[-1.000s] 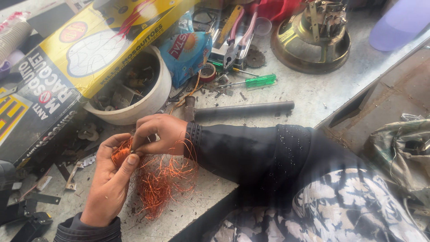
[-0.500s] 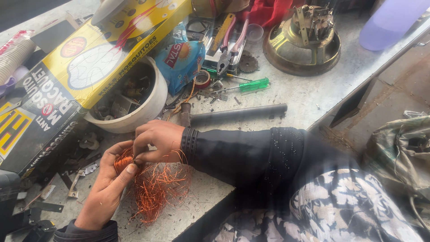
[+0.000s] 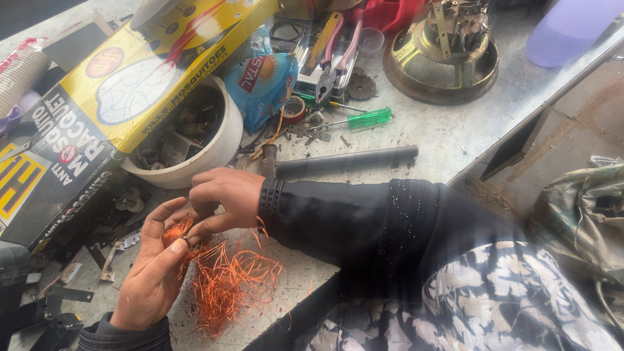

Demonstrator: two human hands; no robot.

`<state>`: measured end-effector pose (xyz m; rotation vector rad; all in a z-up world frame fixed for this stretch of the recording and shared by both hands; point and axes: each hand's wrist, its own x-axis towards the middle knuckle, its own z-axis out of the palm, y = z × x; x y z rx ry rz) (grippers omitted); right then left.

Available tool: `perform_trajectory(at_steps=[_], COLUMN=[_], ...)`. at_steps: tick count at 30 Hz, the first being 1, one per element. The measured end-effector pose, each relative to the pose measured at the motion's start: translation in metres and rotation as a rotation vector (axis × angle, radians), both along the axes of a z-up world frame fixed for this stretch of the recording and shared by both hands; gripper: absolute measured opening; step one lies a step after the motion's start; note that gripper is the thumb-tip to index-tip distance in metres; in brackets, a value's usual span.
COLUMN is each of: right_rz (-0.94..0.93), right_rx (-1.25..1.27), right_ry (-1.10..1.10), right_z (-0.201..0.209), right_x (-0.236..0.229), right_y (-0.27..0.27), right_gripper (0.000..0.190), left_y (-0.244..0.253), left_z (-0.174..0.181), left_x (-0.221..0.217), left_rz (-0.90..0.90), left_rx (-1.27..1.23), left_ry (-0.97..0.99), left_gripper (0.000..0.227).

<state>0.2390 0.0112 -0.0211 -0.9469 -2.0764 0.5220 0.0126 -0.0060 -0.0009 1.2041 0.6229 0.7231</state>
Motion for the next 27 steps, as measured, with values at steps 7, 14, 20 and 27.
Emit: perform_trajectory(at_steps=[7, 14, 20, 27], right_rz=[-0.015, 0.153, 0.070, 0.121], right_rx=[0.062, -0.042, -0.077, 0.035], right_ry=[0.047, 0.099, 0.146, 0.162], right_z=[0.007, 0.032, 0.057, 0.063], right_x=[0.002, 0.013, 0.008, 0.001], right_y=[-0.002, -0.011, -0.030, -0.041], right_gripper=[0.040, 0.028, 0.020, 0.034], left_y=[-0.001, -0.001, 0.003, 0.005], left_z=[0.000, 0.013, 0.014, 0.012], left_x=[0.002, -0.010, -0.015, -0.014], left_rz=[0.010, -0.114, -0.146, -0.165], left_rx=[-0.052, 0.045, -0.052, -0.062], left_ry=[-0.052, -0.053, -0.209, -0.183], left_gripper=[0.065, 0.068, 0.075, 0.077])
